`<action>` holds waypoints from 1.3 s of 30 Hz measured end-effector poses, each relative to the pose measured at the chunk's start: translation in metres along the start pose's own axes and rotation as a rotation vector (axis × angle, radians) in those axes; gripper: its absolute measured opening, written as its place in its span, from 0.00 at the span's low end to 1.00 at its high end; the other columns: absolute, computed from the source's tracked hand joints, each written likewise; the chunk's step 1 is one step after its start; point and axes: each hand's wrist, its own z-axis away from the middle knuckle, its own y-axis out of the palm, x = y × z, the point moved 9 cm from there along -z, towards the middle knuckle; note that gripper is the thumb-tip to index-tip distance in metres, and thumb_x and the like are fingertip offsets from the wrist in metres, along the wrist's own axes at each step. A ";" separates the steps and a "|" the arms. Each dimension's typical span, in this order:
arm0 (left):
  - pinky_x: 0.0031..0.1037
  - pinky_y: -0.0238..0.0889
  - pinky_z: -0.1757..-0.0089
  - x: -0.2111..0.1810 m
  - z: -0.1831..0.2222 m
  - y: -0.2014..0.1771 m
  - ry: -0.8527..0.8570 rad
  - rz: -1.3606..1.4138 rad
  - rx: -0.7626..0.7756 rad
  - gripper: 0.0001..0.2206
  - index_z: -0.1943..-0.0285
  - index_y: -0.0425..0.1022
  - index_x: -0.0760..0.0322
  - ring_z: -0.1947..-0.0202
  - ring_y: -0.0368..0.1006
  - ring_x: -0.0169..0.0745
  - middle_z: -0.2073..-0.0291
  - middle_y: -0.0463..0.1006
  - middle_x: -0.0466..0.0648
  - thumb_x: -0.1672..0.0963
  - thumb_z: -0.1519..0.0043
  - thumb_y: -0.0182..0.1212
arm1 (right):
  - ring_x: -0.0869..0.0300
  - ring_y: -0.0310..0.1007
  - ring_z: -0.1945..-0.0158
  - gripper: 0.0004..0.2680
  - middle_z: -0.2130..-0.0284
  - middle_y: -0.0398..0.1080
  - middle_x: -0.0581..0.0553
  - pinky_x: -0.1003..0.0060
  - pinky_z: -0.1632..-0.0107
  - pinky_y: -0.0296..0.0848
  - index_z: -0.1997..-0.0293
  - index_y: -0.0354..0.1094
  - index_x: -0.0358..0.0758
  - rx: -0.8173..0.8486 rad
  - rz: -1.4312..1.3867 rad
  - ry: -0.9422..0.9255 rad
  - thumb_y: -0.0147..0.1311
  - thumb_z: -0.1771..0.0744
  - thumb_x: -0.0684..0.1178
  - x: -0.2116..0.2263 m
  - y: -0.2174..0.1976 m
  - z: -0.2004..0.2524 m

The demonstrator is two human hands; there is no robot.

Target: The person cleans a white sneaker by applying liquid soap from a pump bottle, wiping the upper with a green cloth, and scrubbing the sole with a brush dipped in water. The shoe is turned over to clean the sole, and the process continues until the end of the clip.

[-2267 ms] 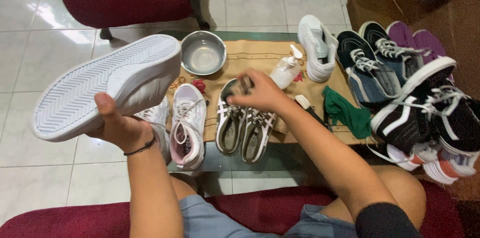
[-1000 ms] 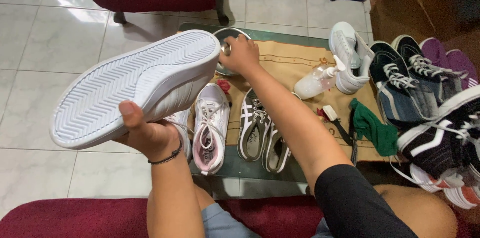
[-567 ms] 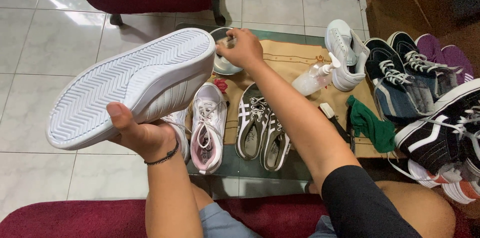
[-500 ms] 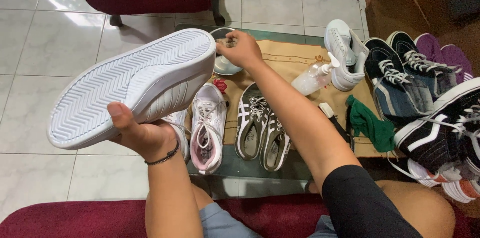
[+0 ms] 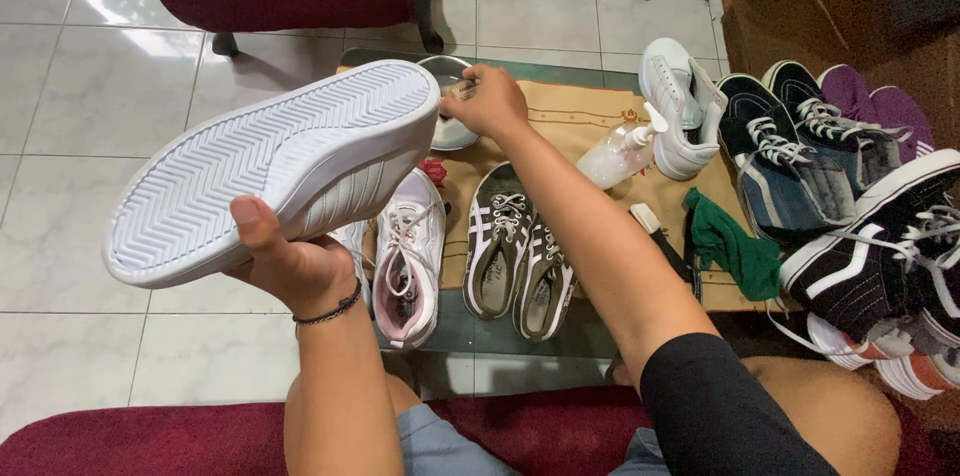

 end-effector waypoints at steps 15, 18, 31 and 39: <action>0.58 0.66 0.41 0.005 -0.002 -0.006 0.020 0.010 0.051 0.27 0.28 0.54 0.55 0.37 0.63 0.56 0.39 0.63 0.60 0.46 0.30 0.60 | 0.49 0.73 0.45 0.22 0.54 0.75 0.41 0.56 0.43 0.73 0.47 0.72 0.50 0.036 -0.248 -0.128 0.70 0.42 0.63 0.011 -0.009 0.029; 0.58 0.64 0.41 0.019 0.005 -0.017 -0.018 -0.053 0.069 0.29 0.29 0.54 0.58 0.37 0.62 0.58 0.39 0.63 0.62 0.47 0.33 0.62 | 0.44 0.75 0.49 0.21 0.56 0.75 0.31 0.52 0.48 0.74 0.45 0.71 0.40 0.096 -0.500 -0.202 0.63 0.37 0.64 0.027 -0.050 0.090; 0.60 0.56 0.40 0.085 0.107 -0.002 -0.243 -0.442 0.193 0.43 0.30 0.53 0.75 0.37 0.61 0.67 0.39 0.63 0.72 0.50 0.49 0.76 | 0.49 0.78 0.55 0.23 0.51 0.75 0.36 0.57 0.57 0.78 0.39 0.65 0.39 0.159 -1.156 0.128 0.44 0.34 0.65 -0.137 -0.127 0.231; 0.54 0.62 0.45 0.127 0.264 0.050 -0.112 -0.265 0.745 0.54 0.30 0.59 0.73 0.45 0.71 0.58 0.42 0.70 0.65 0.49 0.67 0.86 | 0.59 0.72 0.60 0.23 0.51 0.71 0.44 0.68 0.60 0.74 0.37 0.63 0.39 -0.232 -1.016 0.152 0.49 0.34 0.64 -0.214 -0.158 0.263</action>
